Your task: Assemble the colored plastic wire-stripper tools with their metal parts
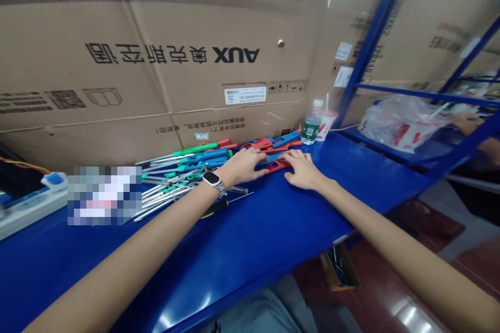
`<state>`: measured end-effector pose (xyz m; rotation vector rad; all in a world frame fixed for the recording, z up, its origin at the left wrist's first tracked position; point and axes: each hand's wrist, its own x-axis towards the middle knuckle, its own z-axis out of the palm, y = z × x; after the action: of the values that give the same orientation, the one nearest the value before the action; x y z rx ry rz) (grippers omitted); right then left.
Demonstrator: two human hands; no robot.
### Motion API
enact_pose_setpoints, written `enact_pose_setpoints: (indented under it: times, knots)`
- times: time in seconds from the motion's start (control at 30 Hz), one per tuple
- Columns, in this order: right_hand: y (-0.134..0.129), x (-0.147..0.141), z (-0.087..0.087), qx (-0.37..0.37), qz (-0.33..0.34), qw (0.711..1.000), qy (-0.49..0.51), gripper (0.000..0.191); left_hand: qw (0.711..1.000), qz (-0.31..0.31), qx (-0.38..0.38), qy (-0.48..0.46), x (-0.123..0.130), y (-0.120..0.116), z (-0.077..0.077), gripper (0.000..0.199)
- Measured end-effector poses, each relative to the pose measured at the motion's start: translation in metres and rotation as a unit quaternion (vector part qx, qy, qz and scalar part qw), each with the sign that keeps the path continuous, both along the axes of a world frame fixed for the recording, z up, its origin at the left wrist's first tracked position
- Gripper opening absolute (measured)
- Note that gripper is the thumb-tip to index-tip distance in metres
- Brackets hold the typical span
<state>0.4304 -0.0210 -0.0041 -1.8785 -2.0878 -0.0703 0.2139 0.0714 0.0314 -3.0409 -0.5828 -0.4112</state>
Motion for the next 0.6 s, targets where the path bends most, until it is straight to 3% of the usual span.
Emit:
enact_pose_setpoints:
  times: [0.1,0.33,0.5,0.6]
  knots:
    - [-0.001,0.007,-0.008,0.002,-0.009,1.0,0.015,0.054,0.999,0.009,-0.011,0.035,0.02,-0.003,-0.008,0.04]
    - [0.008,0.019,-0.019,0.019,0.049,0.996,0.067,0.042,0.996,0.044,-0.072,0.031,0.033,0.001,-0.015,0.02]
    - [0.002,0.011,-0.015,0.047,0.091,0.989,0.11,0.034,0.999,0.012,-0.05,-0.015,0.011,-0.006,-0.007,0.008]
    - [-0.007,-0.015,-0.008,0.104,0.137,0.976,0.134,0.031,0.998,-0.001,0.003,-0.064,-0.024,-0.019,0.006,0.012]
